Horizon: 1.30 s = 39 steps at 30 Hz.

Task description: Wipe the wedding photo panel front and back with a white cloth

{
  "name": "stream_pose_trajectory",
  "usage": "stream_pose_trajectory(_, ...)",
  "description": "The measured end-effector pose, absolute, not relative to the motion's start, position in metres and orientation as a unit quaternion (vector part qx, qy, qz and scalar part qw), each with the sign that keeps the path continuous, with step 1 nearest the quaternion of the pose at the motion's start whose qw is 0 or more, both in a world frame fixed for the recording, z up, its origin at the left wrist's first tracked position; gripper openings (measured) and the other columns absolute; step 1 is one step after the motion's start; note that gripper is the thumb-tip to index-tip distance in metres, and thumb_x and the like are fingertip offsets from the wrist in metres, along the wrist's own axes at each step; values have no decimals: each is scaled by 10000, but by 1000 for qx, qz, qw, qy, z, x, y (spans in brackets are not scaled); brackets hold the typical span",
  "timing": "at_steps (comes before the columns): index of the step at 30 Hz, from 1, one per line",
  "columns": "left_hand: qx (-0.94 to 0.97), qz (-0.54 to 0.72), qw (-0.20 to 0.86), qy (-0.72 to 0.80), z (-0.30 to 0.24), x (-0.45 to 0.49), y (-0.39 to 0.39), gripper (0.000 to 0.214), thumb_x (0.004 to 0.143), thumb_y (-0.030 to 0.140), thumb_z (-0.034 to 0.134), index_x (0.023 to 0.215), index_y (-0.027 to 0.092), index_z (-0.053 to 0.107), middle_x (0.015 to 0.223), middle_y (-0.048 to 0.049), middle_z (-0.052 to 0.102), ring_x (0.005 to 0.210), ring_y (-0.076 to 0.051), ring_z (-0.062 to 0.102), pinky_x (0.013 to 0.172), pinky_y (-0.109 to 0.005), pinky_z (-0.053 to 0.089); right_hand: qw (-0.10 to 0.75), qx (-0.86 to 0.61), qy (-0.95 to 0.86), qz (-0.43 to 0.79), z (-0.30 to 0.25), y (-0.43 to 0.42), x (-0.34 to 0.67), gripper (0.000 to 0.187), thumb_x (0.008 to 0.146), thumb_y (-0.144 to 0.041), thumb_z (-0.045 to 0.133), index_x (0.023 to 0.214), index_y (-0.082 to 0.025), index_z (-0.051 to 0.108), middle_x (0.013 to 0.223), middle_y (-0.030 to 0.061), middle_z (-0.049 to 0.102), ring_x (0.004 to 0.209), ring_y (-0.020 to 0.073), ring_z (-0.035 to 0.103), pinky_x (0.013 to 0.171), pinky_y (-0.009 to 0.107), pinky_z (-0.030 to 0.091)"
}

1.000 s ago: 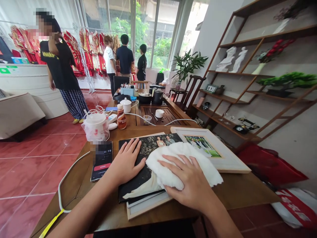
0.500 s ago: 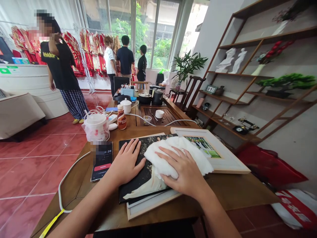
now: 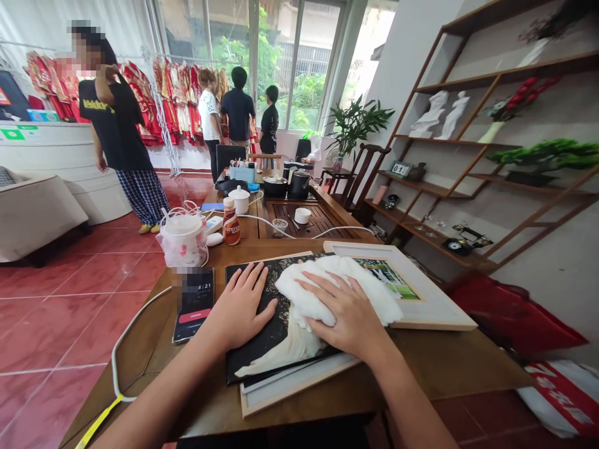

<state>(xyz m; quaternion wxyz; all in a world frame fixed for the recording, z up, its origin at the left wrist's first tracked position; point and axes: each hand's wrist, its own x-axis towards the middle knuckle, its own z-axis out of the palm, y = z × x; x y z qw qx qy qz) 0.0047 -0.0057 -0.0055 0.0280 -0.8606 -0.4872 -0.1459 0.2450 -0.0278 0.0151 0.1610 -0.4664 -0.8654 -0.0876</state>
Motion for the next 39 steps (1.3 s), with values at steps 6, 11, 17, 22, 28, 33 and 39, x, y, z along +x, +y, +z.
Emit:
stream_pose_trajectory(6,-853,-150,16,-500,-2,4,-4,663,942,517,380,1466,115,320,1531,-128,314,1419,-286,247,1155,-457,235,167,-447,-874,-94,15,-29,249,570,819,-386,563,1375,-343,449,1461,-45,422,1274,319,388,976,503,299)
stream_pose_trajectory(11,-851,-167,8,-498,-1,1,-3,653,936,524,396,1459,138,336,1527,-112,328,1418,-275,254,1156,-444,240,160,-426,-883,-112,12,-43,258,605,800,-371,581,1387,-346,438,1456,-28,432,1283,326,378,989,507,275)
stream_pose_trajectory(17,-856,-177,16,-486,-2,1,-2,553,943,478,414,1459,298,334,1518,-18,357,1414,-285,259,1148,-515,214,159,-430,-881,-118,10,-41,260,615,786,-373,591,1383,-345,450,1444,-8,451,1262,335,401,973,505,292)
stream_pose_trajectory(22,-861,-172,10,-479,-1,4,-5,524,945,455,422,1450,332,348,1507,-4,376,1400,-289,287,1133,-514,243,168,-437,-877,-107,14,-27,253,571,799,-379,576,1360,-329,481,1434,-6,463,1243,328,420,967,501,301)
stream_pose_trajectory(28,-857,-169,11,-486,-2,5,-6,526,941,456,431,1443,315,365,1503,-17,381,1399,-291,286,1134,-523,240,174,-436,-877,-100,13,-23,250,575,796,-374,578,1360,-321,480,1431,-2,468,1240,324,422,971,501,294)
stream_pose_trajectory(33,-855,-182,5,-485,-2,3,-4,529,937,462,442,1441,321,366,1502,-8,384,1402,-287,283,1140,-512,239,165,-436,-878,-110,11,-44,257,603,783,-375,592,1372,-334,468,1424,11,476,1232,331,428,962,502,295)
stream_pose_trajectory(39,-857,-174,-4,-484,-2,2,-4,531,942,460,429,1451,329,348,1514,-7,364,1408,-290,271,1140,-529,225,154,-440,-878,-112,10,-54,261,611,781,-372,584,1378,-339,458,1420,2,480,1216,329,442,948,499,308)
